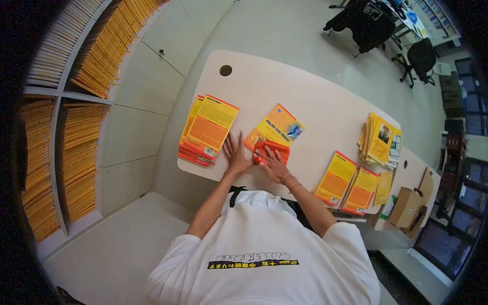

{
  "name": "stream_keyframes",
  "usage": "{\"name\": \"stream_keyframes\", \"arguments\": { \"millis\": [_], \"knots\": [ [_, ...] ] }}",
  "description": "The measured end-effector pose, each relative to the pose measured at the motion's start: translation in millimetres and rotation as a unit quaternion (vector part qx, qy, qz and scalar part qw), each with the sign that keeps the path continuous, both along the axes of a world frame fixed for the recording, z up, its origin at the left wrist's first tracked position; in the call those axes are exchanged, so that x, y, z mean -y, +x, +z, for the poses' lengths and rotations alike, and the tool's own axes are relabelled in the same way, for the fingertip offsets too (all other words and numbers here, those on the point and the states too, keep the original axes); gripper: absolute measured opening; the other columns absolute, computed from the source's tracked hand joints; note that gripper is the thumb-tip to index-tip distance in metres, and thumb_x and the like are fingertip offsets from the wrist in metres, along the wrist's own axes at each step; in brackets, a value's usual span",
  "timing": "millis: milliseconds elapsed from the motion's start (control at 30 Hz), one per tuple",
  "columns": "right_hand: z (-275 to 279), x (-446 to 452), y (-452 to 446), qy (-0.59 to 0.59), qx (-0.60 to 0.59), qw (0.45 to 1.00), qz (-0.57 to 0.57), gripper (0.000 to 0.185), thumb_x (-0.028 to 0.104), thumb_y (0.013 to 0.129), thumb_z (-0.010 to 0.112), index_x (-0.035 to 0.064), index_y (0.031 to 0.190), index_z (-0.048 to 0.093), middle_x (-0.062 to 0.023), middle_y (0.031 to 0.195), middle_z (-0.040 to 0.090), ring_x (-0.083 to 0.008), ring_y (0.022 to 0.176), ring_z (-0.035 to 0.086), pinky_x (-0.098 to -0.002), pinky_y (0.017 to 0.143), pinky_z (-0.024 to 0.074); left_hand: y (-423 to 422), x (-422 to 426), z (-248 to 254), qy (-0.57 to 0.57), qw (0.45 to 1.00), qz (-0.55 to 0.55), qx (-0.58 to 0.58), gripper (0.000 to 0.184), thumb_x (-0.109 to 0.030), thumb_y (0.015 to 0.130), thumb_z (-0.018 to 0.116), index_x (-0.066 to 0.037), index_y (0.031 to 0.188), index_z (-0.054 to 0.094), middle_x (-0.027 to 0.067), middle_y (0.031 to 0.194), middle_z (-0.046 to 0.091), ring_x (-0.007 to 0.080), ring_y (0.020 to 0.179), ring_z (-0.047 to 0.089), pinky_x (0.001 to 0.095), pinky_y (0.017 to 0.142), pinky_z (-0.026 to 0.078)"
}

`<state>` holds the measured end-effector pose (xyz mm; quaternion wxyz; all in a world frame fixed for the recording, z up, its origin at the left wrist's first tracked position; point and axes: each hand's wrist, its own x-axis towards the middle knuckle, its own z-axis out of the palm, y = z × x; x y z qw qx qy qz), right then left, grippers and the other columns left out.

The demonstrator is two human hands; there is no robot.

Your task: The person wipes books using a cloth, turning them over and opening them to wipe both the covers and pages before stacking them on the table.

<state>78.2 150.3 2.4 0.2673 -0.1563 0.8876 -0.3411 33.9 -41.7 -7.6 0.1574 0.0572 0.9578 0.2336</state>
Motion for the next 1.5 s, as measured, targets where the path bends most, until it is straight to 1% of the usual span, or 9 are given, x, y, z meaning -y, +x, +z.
{"name": "stream_keyframes", "arguments": {
  "millis": [200,400,567,700,867,1067,1233,1367,1500],
  "knots": [
    [-3,11,31,0.067,-0.116,0.988,0.072,0.053,0.042,0.101,0.026,0.0205,0.149,0.031,0.0057,0.155,0.027,-0.0237,0.147,0.008,-0.0473,0.118,-0.0004,-7,22,-43,0.044,0.995,-0.064,0.068,0.079,-0.054,0.090,0.047,-0.023,0.154,0.012,0.0239,0.155,-0.017,0.0414,0.143,-0.012,0.0603,0.110,-0.004],
    [-24,45,12,0.067,-0.175,0.981,0.043,0.053,0.041,0.100,0.027,0.0199,0.149,0.031,0.0041,0.156,0.025,-0.0247,0.147,0.009,-0.0467,0.118,0.0017,-9,21,-32,0.128,0.986,-0.011,0.104,0.071,-0.056,0.094,0.037,-0.021,0.153,0.019,0.0225,0.156,-0.015,0.0421,0.143,-0.011,0.0594,0.111,-0.002],
    [-11,7,36,0.097,-0.141,0.985,0.035,0.053,0.041,0.100,0.028,0.0189,0.149,0.032,0.0030,0.157,0.023,-0.0258,0.147,0.010,-0.0463,0.118,0.0034,3,11,-51,-0.003,1.000,-0.031,0.001,0.070,-0.057,0.094,0.036,-0.026,0.153,0.016,0.0214,0.157,-0.011,0.0427,0.144,-0.009,0.0571,0.112,-0.001],
    [-20,-8,36,0.129,-0.158,0.966,-0.161,0.052,0.040,0.101,0.028,0.0195,0.148,0.032,0.0020,0.158,0.021,-0.0265,0.146,0.011,-0.0458,0.118,0.0045,12,5,-42,-0.063,0.988,-0.048,-0.132,0.077,-0.056,0.094,0.039,-0.016,0.153,0.013,0.0213,0.158,-0.006,0.0421,0.144,-0.002,0.0570,0.112,0.003],
    [-15,-4,-30,0.049,-0.152,0.984,0.075,0.050,0.039,0.100,0.028,0.0212,0.147,0.037,0.0058,0.157,0.024,-0.0226,0.146,0.012,-0.0452,0.117,0.0077,9,8,-54,0.050,0.991,0.004,-0.122,0.086,-0.057,0.092,0.043,-0.005,0.152,0.009,0.0208,0.158,-0.002,0.0416,0.144,0.003,0.0563,0.112,0.006],
    [-31,-21,-102,0.072,-0.127,0.980,0.138,0.051,0.044,0.101,0.023,0.0254,0.148,0.033,0.0069,0.157,0.021,-0.0218,0.147,0.008,-0.0442,0.117,0.0064,7,6,-49,0.000,0.995,0.007,-0.102,0.093,-0.061,0.090,0.041,0.001,0.151,0.006,0.0212,0.158,0.001,0.0427,0.144,0.004,0.0556,0.113,0.008],
    [-39,-16,-144,0.081,-0.135,0.985,0.064,0.052,0.042,0.101,0.027,0.0207,0.146,0.037,0.0061,0.157,0.022,-0.0222,0.147,0.009,-0.0466,0.116,0.0072,3,1,-43,-0.043,0.995,0.002,-0.087,0.092,-0.053,0.088,0.052,0.002,0.150,0.011,0.0225,0.157,0.010,0.0406,0.144,0.011,0.0537,0.114,0.011],
    [-30,-35,-150,0.071,-0.124,0.974,-0.177,0.052,0.041,0.100,0.028,0.0189,0.146,0.036,0.0045,0.158,0.018,-0.0248,0.147,0.007,-0.0488,0.116,0.0084,-12,-20,-30,-0.071,0.996,0.010,-0.046,0.086,-0.040,0.081,0.066,0.003,0.143,0.025,0.0220,0.153,0.022,0.0421,0.139,0.023,0.0552,0.110,0.021],
    [-32,-58,-130,0.090,-0.092,0.976,-0.178,0.053,0.041,0.100,0.028,0.0173,0.147,0.035,0.0037,0.159,0.015,-0.0263,0.147,0.005,-0.0496,0.116,0.0078,-52,-44,25,-0.032,0.997,-0.016,0.063,0.071,-0.031,0.076,0.071,0.001,0.131,0.039,0.0210,0.139,0.040,0.0394,0.124,0.041,0.0507,0.100,0.035]
  ]
}}
